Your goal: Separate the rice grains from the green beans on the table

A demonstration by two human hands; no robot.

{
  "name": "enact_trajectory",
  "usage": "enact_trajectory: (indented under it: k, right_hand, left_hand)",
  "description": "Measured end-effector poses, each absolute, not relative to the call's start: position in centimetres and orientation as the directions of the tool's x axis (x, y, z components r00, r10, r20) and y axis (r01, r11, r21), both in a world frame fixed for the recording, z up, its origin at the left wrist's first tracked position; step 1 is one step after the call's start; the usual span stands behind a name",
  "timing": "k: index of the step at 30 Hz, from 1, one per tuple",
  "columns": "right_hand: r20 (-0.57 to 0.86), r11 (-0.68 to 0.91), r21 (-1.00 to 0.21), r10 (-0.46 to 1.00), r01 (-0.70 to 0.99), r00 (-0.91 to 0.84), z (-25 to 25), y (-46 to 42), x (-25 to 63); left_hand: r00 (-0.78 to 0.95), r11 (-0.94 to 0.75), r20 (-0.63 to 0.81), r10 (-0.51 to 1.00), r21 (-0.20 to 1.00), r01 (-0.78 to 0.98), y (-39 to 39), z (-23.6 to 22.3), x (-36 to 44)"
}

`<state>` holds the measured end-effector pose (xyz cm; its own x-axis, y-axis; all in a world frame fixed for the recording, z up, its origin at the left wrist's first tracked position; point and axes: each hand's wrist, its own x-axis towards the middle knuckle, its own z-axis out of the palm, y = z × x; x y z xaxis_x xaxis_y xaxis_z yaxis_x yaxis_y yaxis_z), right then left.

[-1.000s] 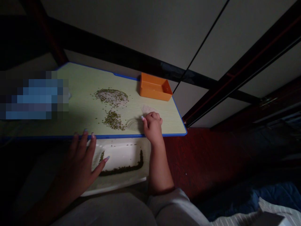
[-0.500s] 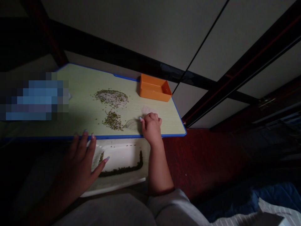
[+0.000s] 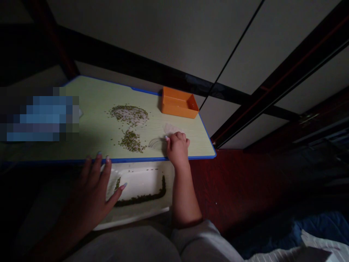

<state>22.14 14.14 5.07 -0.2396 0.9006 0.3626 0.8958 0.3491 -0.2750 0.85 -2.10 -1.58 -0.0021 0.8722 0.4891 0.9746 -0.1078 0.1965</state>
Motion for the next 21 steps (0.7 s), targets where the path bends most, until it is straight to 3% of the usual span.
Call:
enact_trajectory:
  k: [14, 21]
  right_hand:
    - [0.395, 0.274, -0.281, 0.906, 0.92, -0.149, 4.69, 14.5, 22.04]
    - [0.412, 0.328, -0.265, 0.889, 0.907, -0.201, 4.68, 14.52, 21.74]
  left_hand:
    - [-0.01, -0.103, 0.497, 0.868, 0.2, 0.974, -2.31, -1.46, 0.9]
    - [-0.001, -0.113, 0.508, 0.861, 0.193, 0.975, -2.17, -1.38, 0.95]
